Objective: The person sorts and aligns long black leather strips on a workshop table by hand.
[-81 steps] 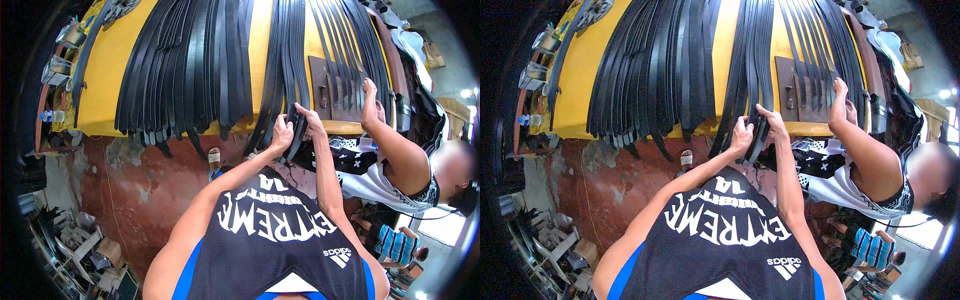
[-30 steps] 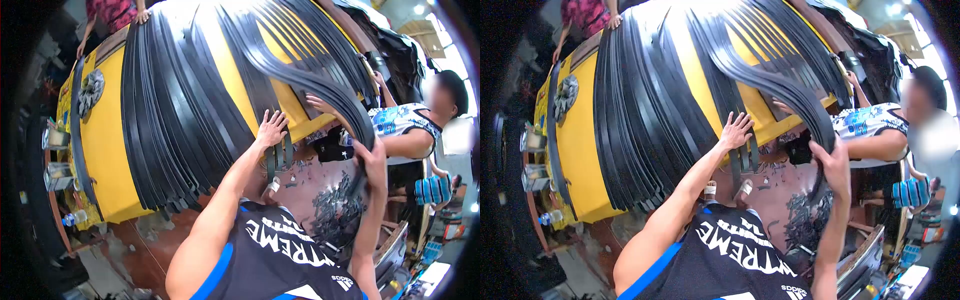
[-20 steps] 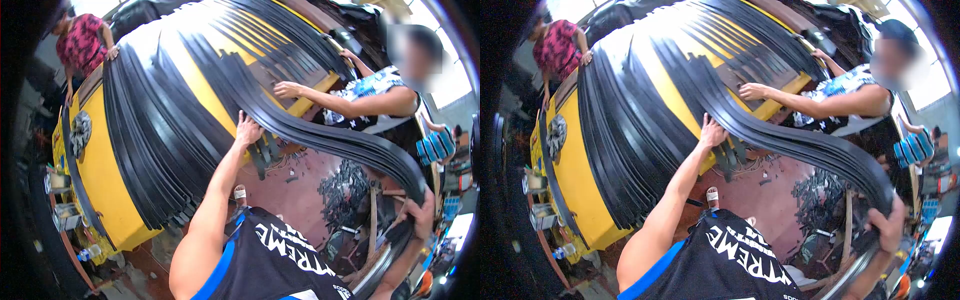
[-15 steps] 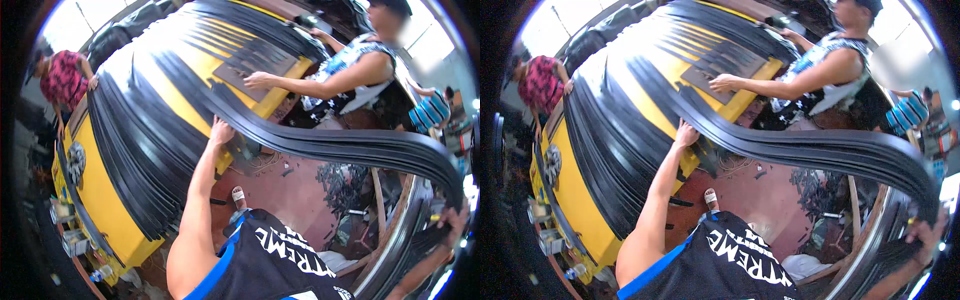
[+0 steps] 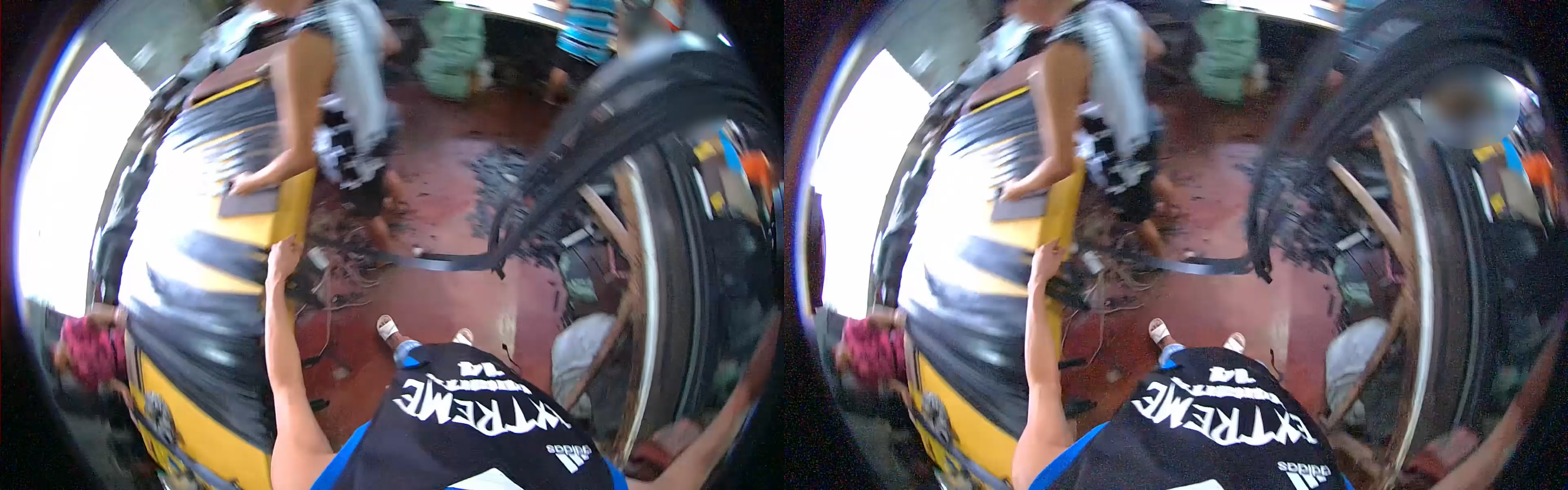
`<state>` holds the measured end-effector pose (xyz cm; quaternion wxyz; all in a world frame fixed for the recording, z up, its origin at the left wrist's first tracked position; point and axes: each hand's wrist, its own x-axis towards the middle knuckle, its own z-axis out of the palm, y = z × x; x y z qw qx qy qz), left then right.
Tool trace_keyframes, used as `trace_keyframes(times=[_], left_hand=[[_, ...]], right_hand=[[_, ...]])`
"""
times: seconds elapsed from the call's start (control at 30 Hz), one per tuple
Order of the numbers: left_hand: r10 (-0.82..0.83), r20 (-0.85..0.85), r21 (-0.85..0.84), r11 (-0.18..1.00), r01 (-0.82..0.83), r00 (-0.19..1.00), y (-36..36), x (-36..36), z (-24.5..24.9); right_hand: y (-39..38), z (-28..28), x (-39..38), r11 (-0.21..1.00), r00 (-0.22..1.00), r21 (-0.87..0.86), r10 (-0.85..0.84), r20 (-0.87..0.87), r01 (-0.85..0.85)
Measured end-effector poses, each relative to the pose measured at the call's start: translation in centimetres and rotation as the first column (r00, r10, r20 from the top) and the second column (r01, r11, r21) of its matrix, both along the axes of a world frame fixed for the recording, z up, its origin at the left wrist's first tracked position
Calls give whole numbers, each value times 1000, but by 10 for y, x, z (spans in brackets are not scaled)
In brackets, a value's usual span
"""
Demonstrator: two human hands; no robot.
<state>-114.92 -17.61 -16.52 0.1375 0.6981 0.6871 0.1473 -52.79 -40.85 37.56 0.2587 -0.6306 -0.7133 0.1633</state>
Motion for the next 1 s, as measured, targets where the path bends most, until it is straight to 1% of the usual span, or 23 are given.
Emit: trace_keyframes(times=[0.03,0.07,0.1,0.13,0.17,0.23,0.27,0.3,0.33,0.37,0.43,0.47,0.53,0.57,0.63,0.67,0.7,0.73,0.77,0.83,0.9,0.97,1.0], left_hand=[[-83,196,55,996,74,977,12,39,4],[-170,410,28,984,174,896,15,104,37],[-220,603,7,963,271,766,8,169,82],[-349,699,94,910,404,624,10,226,112],[-451,769,195,840,506,453,11,280,141],[-642,752,394,621,677,151,10,368,194],[-690,723,476,528,703,29,9,409,212],[-722,685,552,429,715,-96,2,440,226],[-650,738,512,367,777,-180,0,474,236],[-700,679,567,310,764,-220,13,506,229],[-547,811,401,260,878,-208,11,546,231],[-537,810,405,224,886,-235,13,564,230],[-413,881,326,177,929,-230,23,600,223],[-407,884,331,196,923,-231,28,619,214],[-468,836,381,123,916,-285,32,651,201],[-479,839,348,110,931,-257,31,663,196],[-479,843,339,120,933,-245,25,671,201],[-443,854,356,110,928,-275,21,680,203],[-408,861,370,98,924,-302,18,688,204],[-445,844,348,26,937,-300,23,708,204],[-526,807,290,-41,956,-267,22,724,205],[-499,850,193,-9,981,-172,15,738,199],[-509,817,322,12,947,-271,12,747,190]], right_hand=[[8,-13,6,1000,952,3,-19,306,19],[16,-25,12,1000,828,15,-28,561,23],[53,-54,23,975,938,-203,-15,348,91],[89,-82,34,903,984,-401,-102,145,152],[120,-104,49,801,997,-595,78,-3,-64],[99,-97,36,897,980,-437,138,146,-61],[96,-79,18,840,969,-542,121,216,15],[93,-71,10,818,956,-574,134,262,42],[94,-68,14,796,943,-602,144,299,69],[102,-63,22,774,934,-626,145,327,99],[108,-61,34,741,921,-650,117,370,167],[112,-59,42,726,917,-655,89,389,208],[125,-57,66,673,900,-689,78,428,269],[133,-58,82,637,891,-716,98,444,286],[147,-62,107,554,872,-773,158,463,309],[154,-63,119,508,861,-801,202,468,316],[157,-71,136,530,836,-791,248,490,306],[160,-79,153,553,807,-779,292,513,295],[156,-93,173,638,765,-725,323,557,259],[164,-90,182,502,803,-787,263,535,360],[161,-94,199,478,820,-799,241,520,366],[156,-100,220,424,816,-809,231,530,406],[153,-107,234,480,842,-801,203,499,359]])
